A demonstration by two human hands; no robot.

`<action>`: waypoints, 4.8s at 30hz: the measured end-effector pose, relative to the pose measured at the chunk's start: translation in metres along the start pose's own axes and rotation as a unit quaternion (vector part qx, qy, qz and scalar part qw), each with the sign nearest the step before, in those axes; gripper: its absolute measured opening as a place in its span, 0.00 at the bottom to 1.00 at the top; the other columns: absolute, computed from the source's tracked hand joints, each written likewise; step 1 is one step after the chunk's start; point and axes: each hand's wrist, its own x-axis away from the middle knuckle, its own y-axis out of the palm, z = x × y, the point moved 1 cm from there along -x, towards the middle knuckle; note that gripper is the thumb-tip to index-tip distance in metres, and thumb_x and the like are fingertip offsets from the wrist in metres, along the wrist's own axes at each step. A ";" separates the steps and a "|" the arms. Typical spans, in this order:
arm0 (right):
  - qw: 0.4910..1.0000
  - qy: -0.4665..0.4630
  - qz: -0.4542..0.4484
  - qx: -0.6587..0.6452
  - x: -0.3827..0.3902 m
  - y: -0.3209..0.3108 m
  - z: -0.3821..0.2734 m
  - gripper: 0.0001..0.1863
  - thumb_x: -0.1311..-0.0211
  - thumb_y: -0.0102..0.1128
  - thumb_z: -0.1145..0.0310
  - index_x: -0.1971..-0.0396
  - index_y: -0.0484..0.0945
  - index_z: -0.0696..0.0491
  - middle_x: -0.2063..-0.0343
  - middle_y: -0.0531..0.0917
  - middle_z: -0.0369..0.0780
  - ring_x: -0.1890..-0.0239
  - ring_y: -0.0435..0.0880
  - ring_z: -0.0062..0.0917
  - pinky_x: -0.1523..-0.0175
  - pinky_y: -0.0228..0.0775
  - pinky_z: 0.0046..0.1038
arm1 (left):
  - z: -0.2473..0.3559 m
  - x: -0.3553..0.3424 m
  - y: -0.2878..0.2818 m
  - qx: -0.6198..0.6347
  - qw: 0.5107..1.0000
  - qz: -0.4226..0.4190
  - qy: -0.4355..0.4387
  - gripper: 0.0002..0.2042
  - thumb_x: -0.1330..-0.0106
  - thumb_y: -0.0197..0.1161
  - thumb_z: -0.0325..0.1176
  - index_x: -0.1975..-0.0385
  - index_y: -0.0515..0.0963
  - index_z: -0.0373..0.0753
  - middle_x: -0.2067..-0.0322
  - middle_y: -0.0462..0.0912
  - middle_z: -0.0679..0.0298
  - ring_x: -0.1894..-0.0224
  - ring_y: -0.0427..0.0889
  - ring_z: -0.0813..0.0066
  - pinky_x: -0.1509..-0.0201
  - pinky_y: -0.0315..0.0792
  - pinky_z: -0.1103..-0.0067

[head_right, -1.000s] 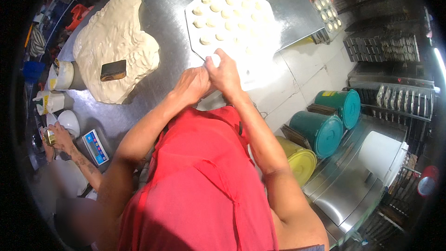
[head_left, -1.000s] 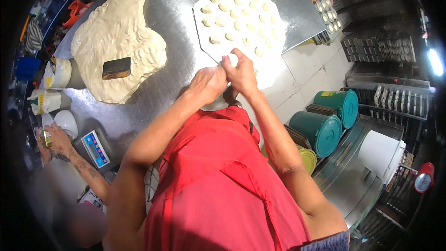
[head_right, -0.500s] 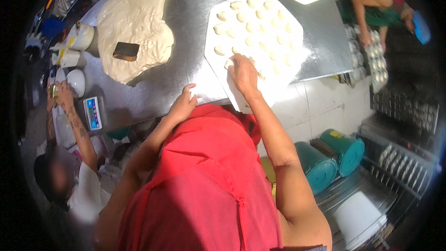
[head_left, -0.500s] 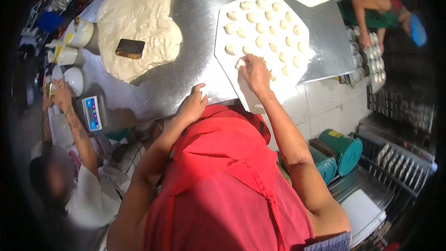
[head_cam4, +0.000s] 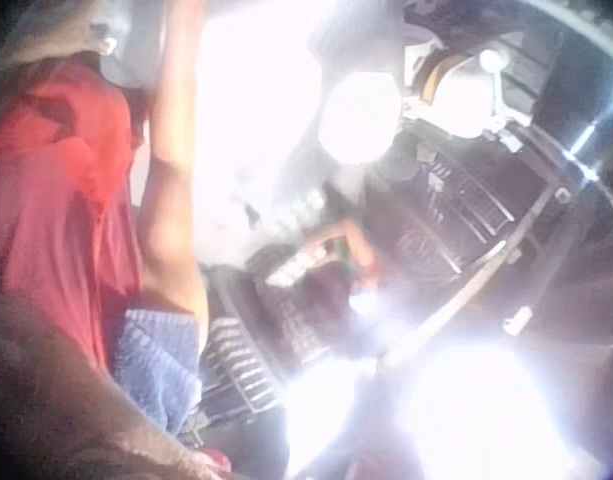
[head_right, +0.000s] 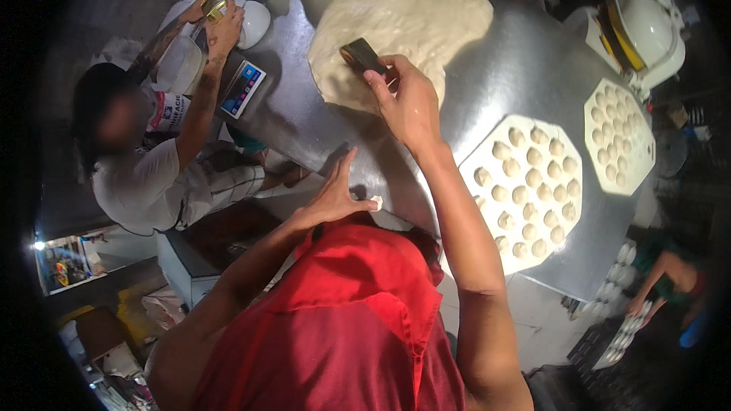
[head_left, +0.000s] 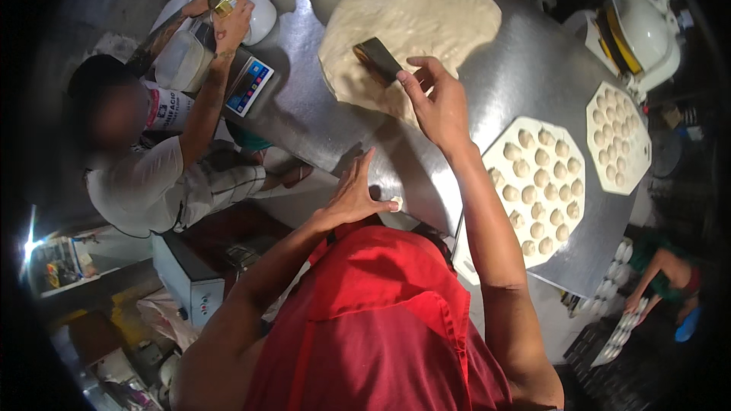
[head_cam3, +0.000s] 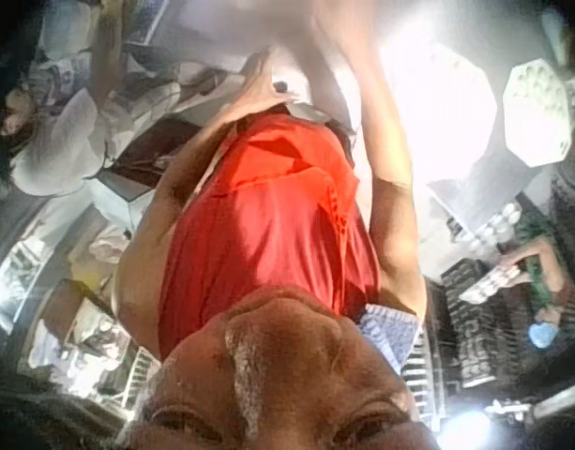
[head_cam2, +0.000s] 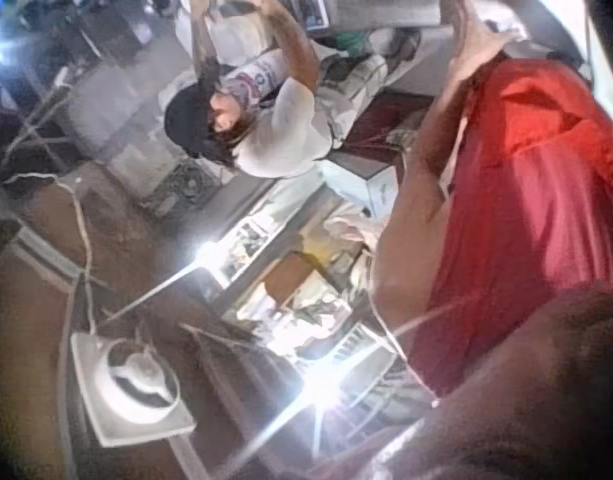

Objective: The person prepares dough by using a metal scraper to cut portions from a large sheet of dough, then rolls each portion by hand into small balls and places them onto a white shaped tray.

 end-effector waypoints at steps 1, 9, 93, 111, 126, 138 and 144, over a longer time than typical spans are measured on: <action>0.999 0.002 -0.015 0.041 -0.021 0.019 0.022 0.24 0.27 0.70 0.58 0.41 0.81 0.59 0.67 0.87 0.46 0.63 0.87 0.35 0.53 0.78 0.36 | -0.011 -0.012 -0.006 0.034 0.999 0.027 0.022 0.67 0.48 0.87 0.52 0.16 0.44 0.35 0.22 0.55 0.37 0.19 0.58 0.41 0.17 0.58 0.56; 0.906 -0.060 -0.016 0.419 -0.121 0.136 0.152 0.36 0.35 0.73 0.56 0.34 0.71 0.58 0.52 0.85 0.62 0.44 0.85 0.54 0.39 0.78 0.51 | -0.104 -0.122 -0.107 0.199 0.965 0.167 -0.035 0.56 0.41 0.83 0.54 0.18 0.54 0.41 0.28 0.70 0.39 0.27 0.74 0.47 0.26 0.72 0.58; 0.903 0.063 0.043 0.423 0.075 0.076 0.184 0.41 0.26 0.54 0.56 0.22 0.57 0.67 0.21 0.59 0.62 0.18 0.55 0.56 0.18 0.46 0.58 | 0.009 -0.166 0.029 -0.191 0.962 0.126 0.148 0.17 0.28 0.62 0.36 0.44 0.73 0.37 0.43 0.72 0.51 0.36 0.68 0.44 0.31 0.62 0.55; 0.914 0.005 -0.043 0.403 0.230 0.060 0.162 0.43 0.27 0.62 0.54 0.22 0.59 0.64 0.21 0.63 0.53 0.18 0.57 0.48 0.16 0.44 0.54 | -0.041 0.000 0.058 -0.278 0.936 0.101 0.192 0.39 0.25 0.63 0.45 0.20 0.58 0.32 0.20 0.57 0.42 0.16 0.52 0.43 0.13 0.42 0.50; 0.908 0.084 0.102 0.397 0.051 0.050 0.202 0.57 0.27 0.55 0.34 0.19 0.50 0.66 0.19 0.51 0.64 0.15 0.46 0.59 0.15 0.34 0.58 | -0.017 -0.155 0.033 -0.259 0.924 0.197 0.201 0.50 0.24 0.60 0.56 0.18 0.44 0.25 0.16 0.43 0.40 0.13 0.41 0.41 0.12 0.37 0.51; 0.881 0.036 0.068 0.467 0.226 0.025 0.173 0.15 0.32 0.57 0.69 0.47 0.82 0.48 0.51 0.82 0.41 0.41 0.79 0.39 0.34 0.65 0.48 | -0.054 -0.013 0.042 -0.282 0.942 0.062 0.173 0.44 0.31 0.71 0.41 0.18 0.56 0.38 0.21 0.61 0.49 0.17 0.53 0.39 0.14 0.39 0.44; 0.994 0.099 0.044 0.007 0.210 0.001 0.116 0.14 0.33 0.70 0.72 0.49 0.83 0.56 0.53 0.87 0.43 0.51 0.87 0.36 0.42 0.77 0.36 | 0.034 -0.023 0.023 -0.175 0.918 0.075 0.348 0.32 0.26 0.66 0.38 0.23 0.66 0.38 0.30 0.75 0.48 0.24 0.68 0.45 0.18 0.56 0.54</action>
